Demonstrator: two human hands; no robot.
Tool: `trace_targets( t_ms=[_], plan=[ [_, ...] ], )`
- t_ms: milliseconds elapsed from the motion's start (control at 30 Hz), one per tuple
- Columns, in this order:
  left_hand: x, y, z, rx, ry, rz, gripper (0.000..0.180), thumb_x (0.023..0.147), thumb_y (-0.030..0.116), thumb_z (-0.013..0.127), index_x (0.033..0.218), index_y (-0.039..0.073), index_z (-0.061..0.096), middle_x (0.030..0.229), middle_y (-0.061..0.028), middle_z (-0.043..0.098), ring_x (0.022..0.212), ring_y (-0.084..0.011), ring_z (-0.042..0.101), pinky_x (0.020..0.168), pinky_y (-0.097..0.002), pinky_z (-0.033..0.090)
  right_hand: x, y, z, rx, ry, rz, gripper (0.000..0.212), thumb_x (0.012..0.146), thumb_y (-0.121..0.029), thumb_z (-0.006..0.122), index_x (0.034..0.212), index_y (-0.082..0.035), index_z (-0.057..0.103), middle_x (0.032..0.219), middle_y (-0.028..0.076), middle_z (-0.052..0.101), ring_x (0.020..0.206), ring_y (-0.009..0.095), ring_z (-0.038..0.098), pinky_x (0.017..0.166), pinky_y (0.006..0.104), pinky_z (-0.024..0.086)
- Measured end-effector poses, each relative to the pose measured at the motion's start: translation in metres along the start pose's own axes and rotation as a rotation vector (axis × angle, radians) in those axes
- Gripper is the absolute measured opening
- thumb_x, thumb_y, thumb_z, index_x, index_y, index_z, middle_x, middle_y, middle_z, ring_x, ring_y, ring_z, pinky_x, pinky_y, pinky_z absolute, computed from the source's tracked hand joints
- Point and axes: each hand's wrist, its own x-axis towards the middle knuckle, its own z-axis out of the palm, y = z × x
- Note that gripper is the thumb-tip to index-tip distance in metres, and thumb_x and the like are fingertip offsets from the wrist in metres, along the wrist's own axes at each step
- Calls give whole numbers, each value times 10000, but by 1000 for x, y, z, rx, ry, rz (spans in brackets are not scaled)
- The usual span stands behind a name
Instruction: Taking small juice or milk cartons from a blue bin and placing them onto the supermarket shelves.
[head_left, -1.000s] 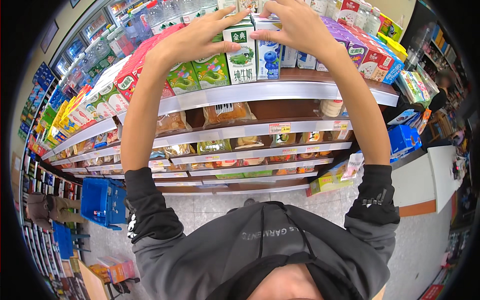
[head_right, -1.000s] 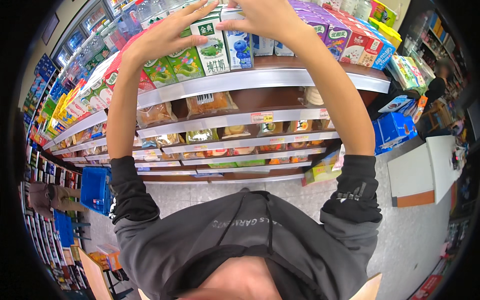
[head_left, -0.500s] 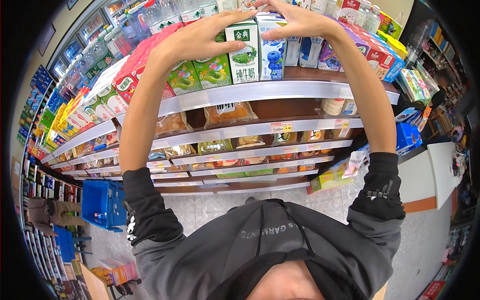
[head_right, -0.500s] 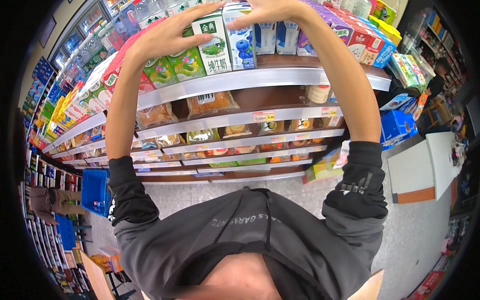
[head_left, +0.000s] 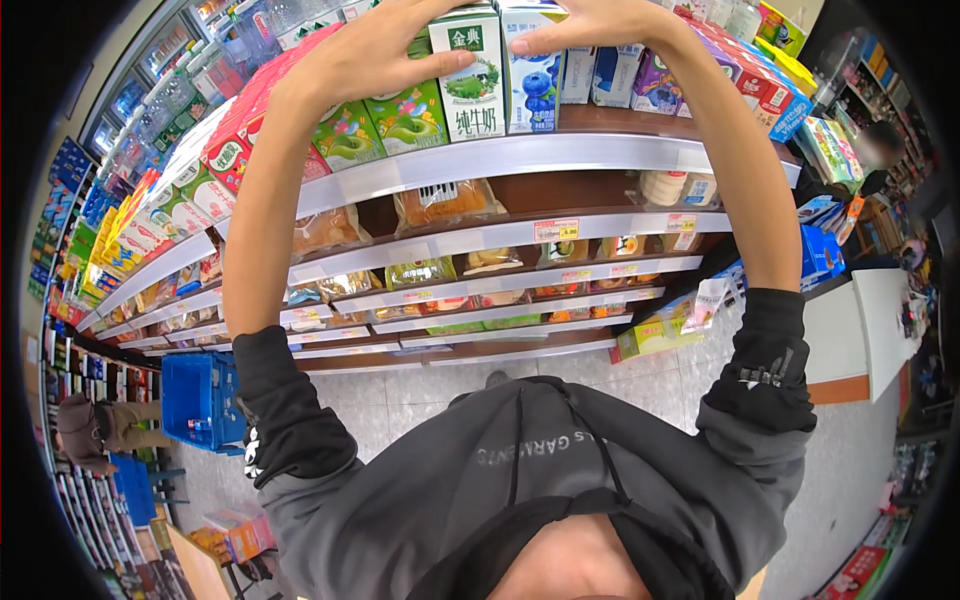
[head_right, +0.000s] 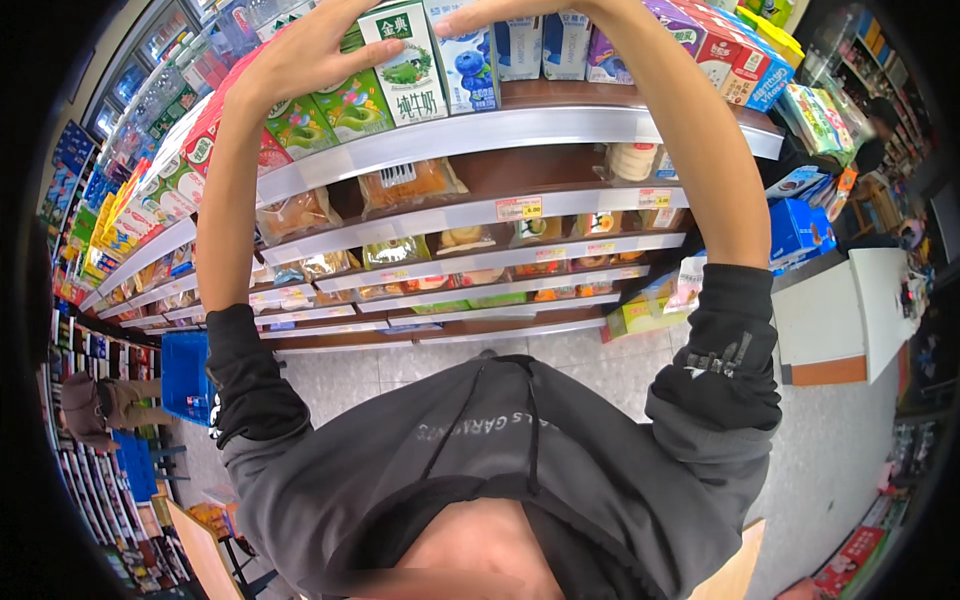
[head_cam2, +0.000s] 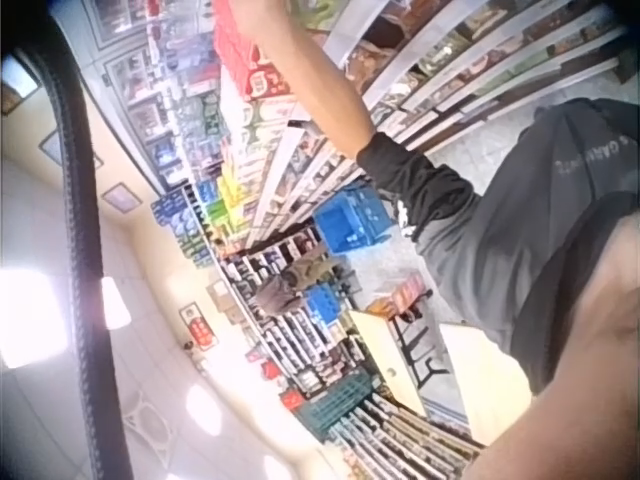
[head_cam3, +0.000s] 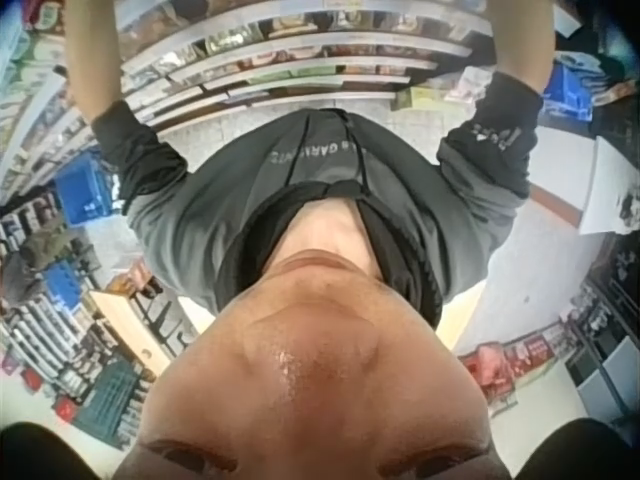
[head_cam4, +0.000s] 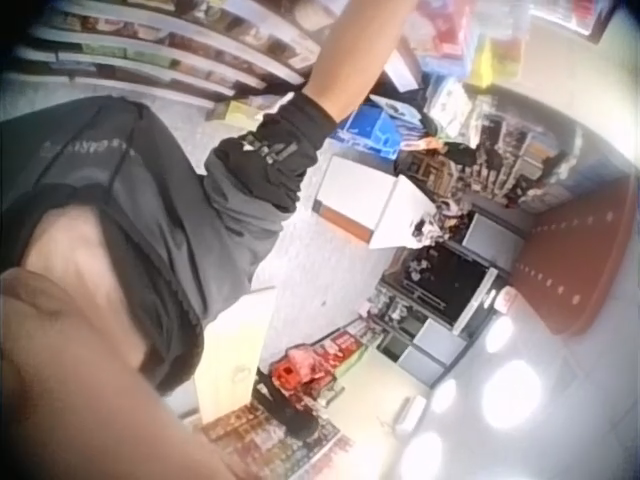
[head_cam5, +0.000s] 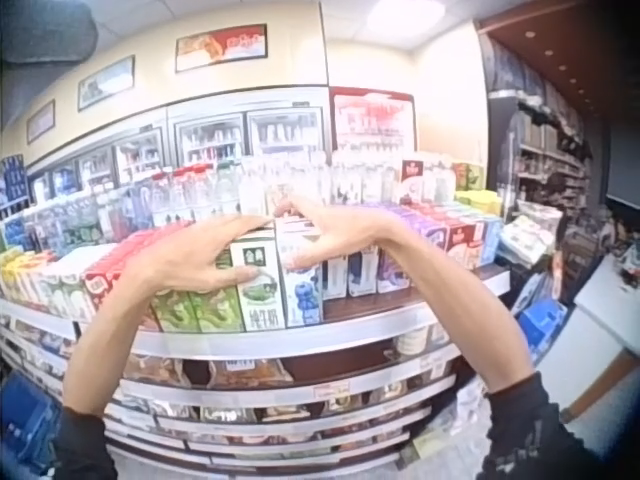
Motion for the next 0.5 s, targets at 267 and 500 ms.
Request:
trace_targets(
  t_ms=[267, 500],
  plan=[
    [-3, -4, 3, 37, 18, 40, 703, 863, 381, 596, 1389, -23, 364, 1348, -261, 454, 1240, -366, 453, 1058, -400, 354, 2, -1, 4, -80, 29, -39, 779, 758, -406, 734, 1326, 0, 390, 1225, 215, 520, 1141, 269, 499, 981, 356, 396],
    [-2, -4, 5, 19, 28, 0, 692, 860, 390, 602, 1392, 7, 381, 1355, -247, 461, 1242, -359, 462, 1058, -395, 358, -5, 2, 5, -142, 88, -15, 835, 762, -442, 725, 1344, 32, 359, 1263, 254, 496, 1193, 325, 475, 1013, 372, 374]
  ],
)
